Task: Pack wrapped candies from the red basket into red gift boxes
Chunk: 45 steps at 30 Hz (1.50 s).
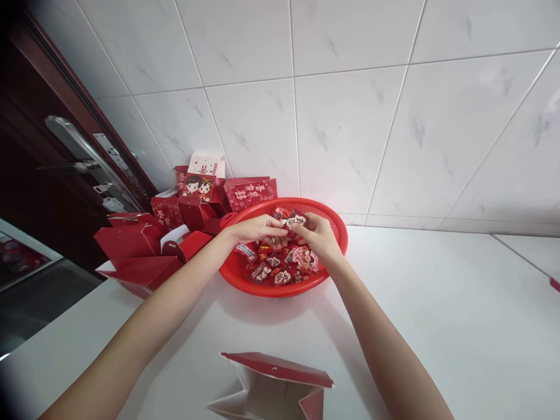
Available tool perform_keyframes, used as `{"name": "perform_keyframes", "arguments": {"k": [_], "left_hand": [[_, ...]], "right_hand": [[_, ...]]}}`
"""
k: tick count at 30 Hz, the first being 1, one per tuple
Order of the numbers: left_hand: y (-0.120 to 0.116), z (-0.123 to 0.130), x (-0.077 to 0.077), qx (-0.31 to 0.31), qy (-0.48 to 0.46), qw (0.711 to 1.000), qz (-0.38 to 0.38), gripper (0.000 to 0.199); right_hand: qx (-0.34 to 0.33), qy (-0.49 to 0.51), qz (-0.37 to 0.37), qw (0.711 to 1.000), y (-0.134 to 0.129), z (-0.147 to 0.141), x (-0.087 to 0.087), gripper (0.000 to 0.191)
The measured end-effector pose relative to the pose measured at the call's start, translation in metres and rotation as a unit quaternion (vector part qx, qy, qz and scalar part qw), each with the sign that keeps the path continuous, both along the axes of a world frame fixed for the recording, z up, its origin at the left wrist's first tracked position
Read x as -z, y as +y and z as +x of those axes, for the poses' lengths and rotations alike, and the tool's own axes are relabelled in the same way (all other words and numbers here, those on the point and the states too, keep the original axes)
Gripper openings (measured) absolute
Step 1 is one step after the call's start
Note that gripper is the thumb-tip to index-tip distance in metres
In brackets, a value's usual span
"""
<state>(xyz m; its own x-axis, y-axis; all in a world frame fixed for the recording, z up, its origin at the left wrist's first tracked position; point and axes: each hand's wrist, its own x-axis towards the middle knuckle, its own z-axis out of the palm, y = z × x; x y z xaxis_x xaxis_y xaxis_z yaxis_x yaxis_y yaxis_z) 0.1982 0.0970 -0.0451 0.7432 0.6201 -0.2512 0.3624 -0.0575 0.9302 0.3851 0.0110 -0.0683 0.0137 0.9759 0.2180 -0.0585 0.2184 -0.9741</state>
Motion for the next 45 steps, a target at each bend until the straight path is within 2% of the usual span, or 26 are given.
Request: {"name": "perform_keyframes", "arguments": {"k": [2,4,8,13,15,20,23,26,30,33,38,45], "left_hand": [[0.0,0.001,0.0,0.012,0.003,1.0,0.023,0.03],[-0.001,0.002,0.002,0.035,0.023,0.997,0.06,0.029],[-0.005,0.006,0.01,0.1,0.139,0.97,0.174,0.026],[-0.007,0.016,0.028,0.074,0.296,0.912,0.274,0.042],[-0.008,0.021,0.034,0.072,0.311,0.906,0.277,0.044],[-0.009,0.029,0.038,0.027,0.231,0.95,0.21,0.042],[-0.006,0.027,0.033,0.0,0.147,0.975,0.167,0.037],[-0.001,0.021,0.025,-0.039,0.044,0.988,0.145,0.039],[0.006,0.015,0.017,-0.119,-0.092,0.982,0.113,0.04],[0.007,0.013,0.016,-0.15,-0.138,0.972,0.113,0.038],[0.006,0.013,0.016,-0.153,-0.155,0.968,0.125,0.041],[0.003,0.013,0.011,-0.129,-0.191,0.969,0.09,0.035]], "right_hand": [[-0.002,0.006,0.001,1.0,0.0,0.0,0.0,0.027],[0.035,0.023,0.012,0.999,0.002,0.0,0.001,0.028],[0.108,0.061,0.008,0.992,0.005,0.001,0.003,0.025],[0.125,0.083,-0.014,0.989,0.007,0.001,0.004,0.024],[0.124,0.083,-0.015,0.989,0.008,0.001,0.005,0.025],[0.126,0.085,-0.009,0.988,0.007,0.001,0.005,0.025],[0.131,0.103,-0.008,0.986,0.007,0.001,0.004,0.024],[0.157,0.131,-0.019,0.979,0.008,0.002,0.003,0.021],[0.17,0.156,-0.028,0.973,0.009,0.004,0.003,0.019],[0.156,0.16,-0.03,0.974,0.009,0.004,0.003,0.019],[0.117,0.158,-0.05,0.979,0.007,0.005,0.002,0.025],[0.065,0.147,-0.051,0.986,0.004,0.005,0.003,0.033]]}}
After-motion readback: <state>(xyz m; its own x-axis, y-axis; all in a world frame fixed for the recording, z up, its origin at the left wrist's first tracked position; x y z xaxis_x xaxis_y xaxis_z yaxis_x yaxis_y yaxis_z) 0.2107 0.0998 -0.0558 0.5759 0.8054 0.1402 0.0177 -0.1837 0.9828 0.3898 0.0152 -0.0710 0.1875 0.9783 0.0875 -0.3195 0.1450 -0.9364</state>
